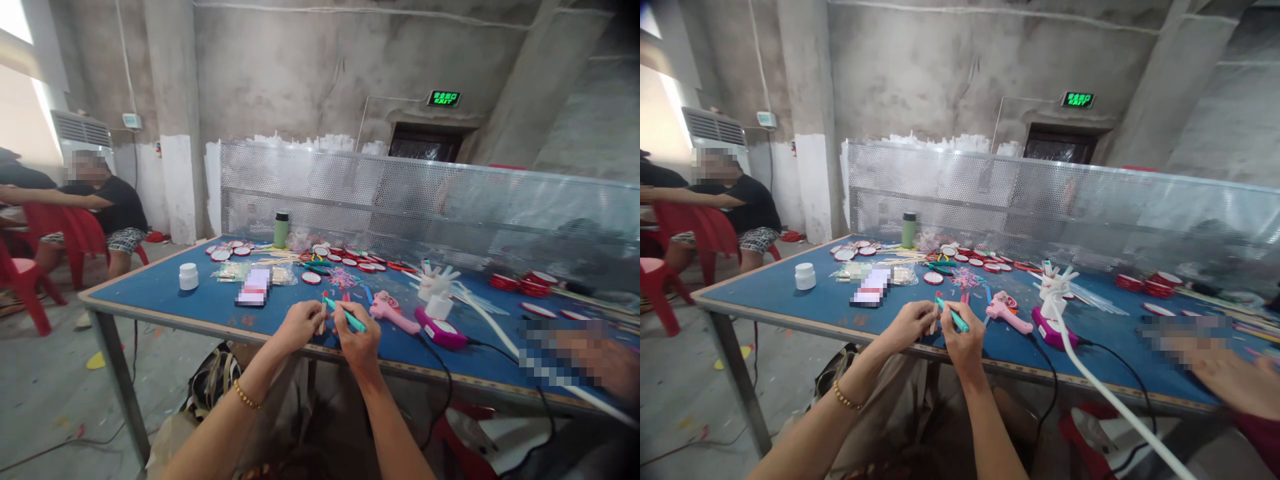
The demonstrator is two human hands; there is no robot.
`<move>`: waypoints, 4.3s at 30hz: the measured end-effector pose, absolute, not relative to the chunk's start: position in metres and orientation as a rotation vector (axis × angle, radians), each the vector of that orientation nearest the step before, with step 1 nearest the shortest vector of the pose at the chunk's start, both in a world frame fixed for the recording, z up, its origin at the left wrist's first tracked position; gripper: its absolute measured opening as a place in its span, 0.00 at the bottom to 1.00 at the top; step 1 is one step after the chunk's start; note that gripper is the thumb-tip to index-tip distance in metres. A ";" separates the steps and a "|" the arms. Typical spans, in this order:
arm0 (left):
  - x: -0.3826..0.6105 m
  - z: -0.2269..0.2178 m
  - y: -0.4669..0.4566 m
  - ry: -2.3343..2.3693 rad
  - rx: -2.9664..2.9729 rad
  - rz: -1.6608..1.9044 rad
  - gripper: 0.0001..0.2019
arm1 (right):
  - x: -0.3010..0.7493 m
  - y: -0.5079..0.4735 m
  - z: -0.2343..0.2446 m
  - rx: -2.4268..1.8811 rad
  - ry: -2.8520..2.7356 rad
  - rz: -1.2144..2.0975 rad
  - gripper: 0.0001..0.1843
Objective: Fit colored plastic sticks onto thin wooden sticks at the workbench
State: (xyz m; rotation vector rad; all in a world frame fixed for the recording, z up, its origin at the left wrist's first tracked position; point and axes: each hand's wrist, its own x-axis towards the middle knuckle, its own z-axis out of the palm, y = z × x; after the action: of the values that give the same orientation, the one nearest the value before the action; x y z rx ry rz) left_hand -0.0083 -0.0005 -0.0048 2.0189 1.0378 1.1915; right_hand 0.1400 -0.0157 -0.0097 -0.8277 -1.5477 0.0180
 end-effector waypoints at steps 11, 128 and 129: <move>-0.009 -0.005 -0.001 1.007 2.022 1.209 0.14 | 0.140 -0.017 -0.010 -0.808 -1.592 0.004 0.07; -0.011 -0.013 0.003 0.961 1.877 1.203 0.14 | 0.233 0.023 0.102 -1.085 -2.058 -0.716 0.11; -0.011 -0.013 0.003 0.960 1.880 1.203 0.14 | 0.236 0.018 0.105 -1.068 -1.914 -0.592 0.10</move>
State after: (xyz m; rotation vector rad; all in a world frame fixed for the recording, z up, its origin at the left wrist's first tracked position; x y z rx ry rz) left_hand -0.0111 0.0034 -0.0132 1.8803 0.9596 1.2029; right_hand 0.2360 0.0179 0.1047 -1.0677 -1.9136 -0.5919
